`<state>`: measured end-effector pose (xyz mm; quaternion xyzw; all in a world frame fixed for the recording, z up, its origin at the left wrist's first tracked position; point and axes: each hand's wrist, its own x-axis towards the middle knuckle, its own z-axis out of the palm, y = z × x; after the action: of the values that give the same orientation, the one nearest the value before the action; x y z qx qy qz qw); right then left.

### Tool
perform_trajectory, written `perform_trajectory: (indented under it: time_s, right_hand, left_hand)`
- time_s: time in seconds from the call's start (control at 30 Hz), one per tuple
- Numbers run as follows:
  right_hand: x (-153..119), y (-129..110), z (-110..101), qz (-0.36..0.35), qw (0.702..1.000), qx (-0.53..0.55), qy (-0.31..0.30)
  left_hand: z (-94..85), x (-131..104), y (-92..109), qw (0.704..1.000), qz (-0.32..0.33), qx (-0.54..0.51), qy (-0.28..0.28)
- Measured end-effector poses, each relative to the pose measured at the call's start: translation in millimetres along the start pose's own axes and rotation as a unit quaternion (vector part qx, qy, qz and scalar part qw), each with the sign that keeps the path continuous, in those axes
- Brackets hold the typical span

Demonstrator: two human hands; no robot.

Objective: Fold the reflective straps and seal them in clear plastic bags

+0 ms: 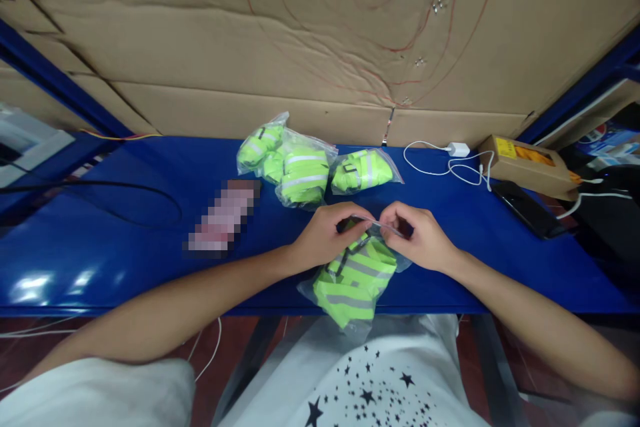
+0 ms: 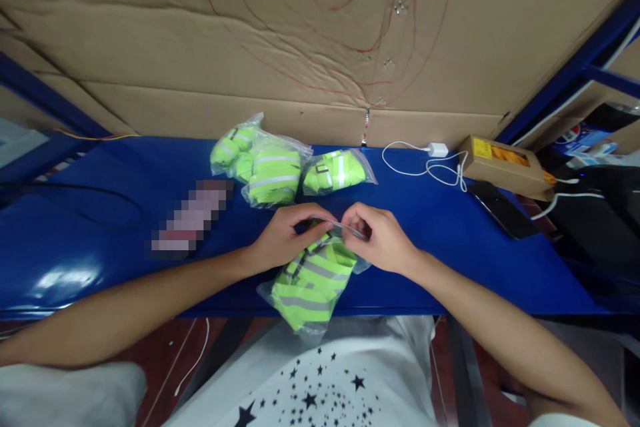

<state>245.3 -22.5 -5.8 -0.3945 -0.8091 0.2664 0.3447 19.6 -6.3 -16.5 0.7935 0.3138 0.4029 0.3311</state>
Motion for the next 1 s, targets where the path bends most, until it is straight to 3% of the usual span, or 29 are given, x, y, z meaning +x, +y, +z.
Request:
perform_trajectory:
  time_s: [0.43, 0.73, 1.0]
  right_hand:
    - [0, 1, 4, 0.008, 1.0, 0.019, -0.018]
    - [2, 0, -5, 0.033, 0.999, 0.01, -0.018]
    - [1, -1, -6, 0.035, 0.999, -0.001, -0.028]
  left_hand:
    - [2.9, -1, -1, 1.0, 0.001, 0.006, -0.02]
    - [0.2, 1, 2, 1.0, -0.011, -0.005, 0.014]
    - [0.5, 0, 0, 1.0, -0.01, -0.002, 0.011]
